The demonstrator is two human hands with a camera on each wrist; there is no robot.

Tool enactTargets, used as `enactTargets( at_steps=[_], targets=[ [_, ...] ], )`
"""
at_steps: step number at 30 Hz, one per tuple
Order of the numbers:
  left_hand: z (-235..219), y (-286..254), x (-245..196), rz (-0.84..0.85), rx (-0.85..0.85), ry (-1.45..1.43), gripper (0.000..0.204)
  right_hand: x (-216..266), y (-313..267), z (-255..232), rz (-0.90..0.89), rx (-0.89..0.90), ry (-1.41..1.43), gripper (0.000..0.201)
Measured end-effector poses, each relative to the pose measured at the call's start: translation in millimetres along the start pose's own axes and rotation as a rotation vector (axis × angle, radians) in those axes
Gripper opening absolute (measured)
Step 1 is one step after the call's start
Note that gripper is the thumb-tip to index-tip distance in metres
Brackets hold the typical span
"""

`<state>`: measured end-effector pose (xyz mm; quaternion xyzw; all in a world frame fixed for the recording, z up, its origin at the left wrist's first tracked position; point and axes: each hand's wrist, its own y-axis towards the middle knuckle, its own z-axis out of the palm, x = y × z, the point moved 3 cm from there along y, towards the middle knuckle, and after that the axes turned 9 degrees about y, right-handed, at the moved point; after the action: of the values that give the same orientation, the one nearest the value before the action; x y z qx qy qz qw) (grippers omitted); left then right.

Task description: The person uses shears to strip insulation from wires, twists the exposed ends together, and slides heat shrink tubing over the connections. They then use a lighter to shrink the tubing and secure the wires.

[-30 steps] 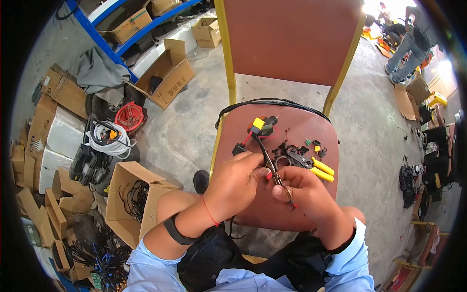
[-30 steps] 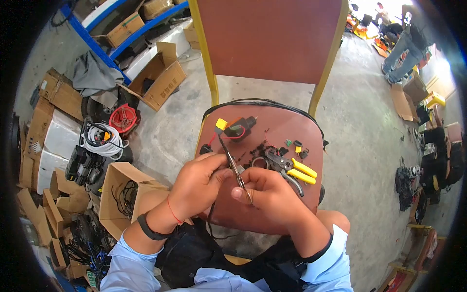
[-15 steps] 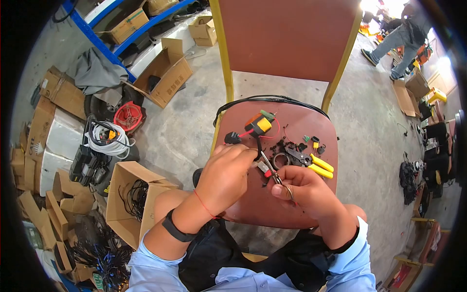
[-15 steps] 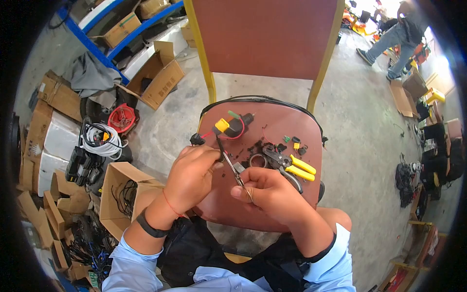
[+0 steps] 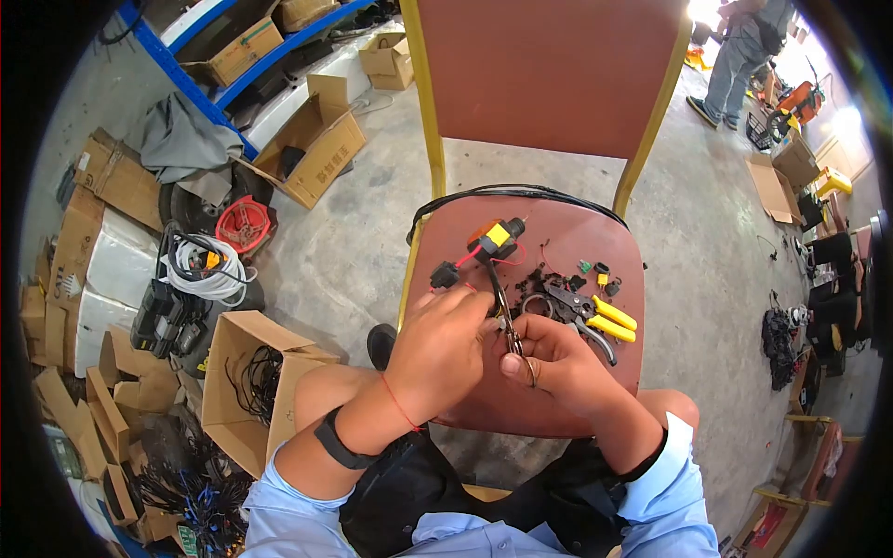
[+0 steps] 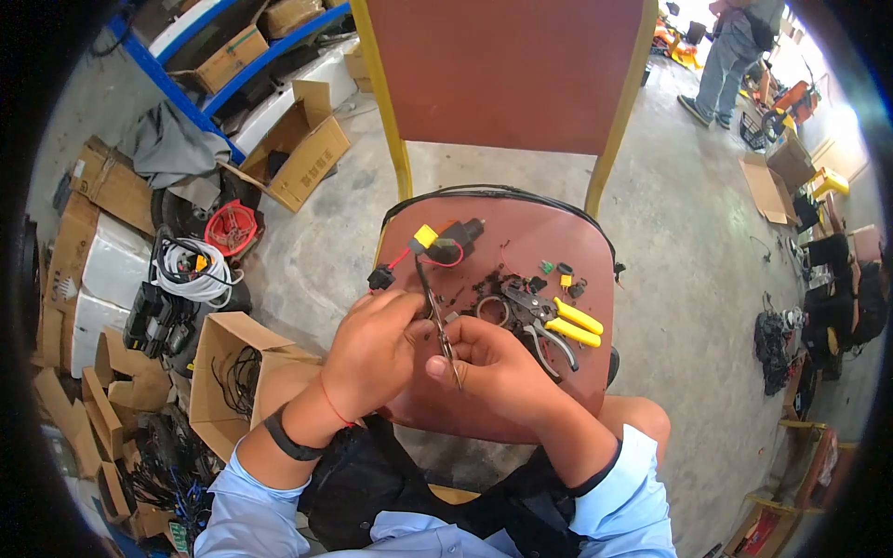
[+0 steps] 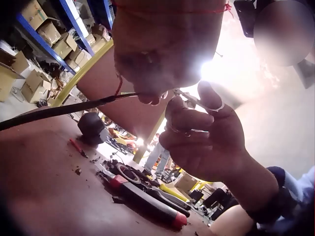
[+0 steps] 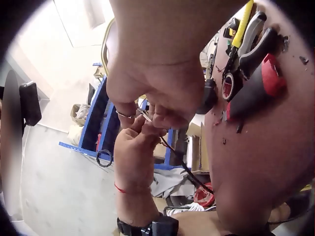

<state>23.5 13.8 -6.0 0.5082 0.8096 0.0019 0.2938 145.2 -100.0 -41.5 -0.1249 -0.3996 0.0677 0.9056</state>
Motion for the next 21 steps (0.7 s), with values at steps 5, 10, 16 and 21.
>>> enactTargets(
  at_steps=[5, 10, 16, 21],
  targets=[
    [-0.9, -0.2, -3.9, -0.033, 0.011, -0.014, 0.015, 0.0, 0.4, 2.6, -0.039, -0.039, -0.010, 0.030],
    [0.8, -1.8, -5.4, -0.048, 0.025, 0.025, 0.016, -5.7, 2.4, -0.6, -0.074, -0.067, -0.021, 0.031],
    [5.0, -3.3, -3.8, 0.003, -0.003, 0.095, 0.018, 9.5, -5.2, -4.0, 0.041, -0.106, -0.046, 0.023],
    [3.9, -3.1, -2.8, 0.039, -0.061, 0.148, 0.020, 12.6, -7.7, -2.6, 0.077, -0.153, -0.038, 0.020]
  ],
)
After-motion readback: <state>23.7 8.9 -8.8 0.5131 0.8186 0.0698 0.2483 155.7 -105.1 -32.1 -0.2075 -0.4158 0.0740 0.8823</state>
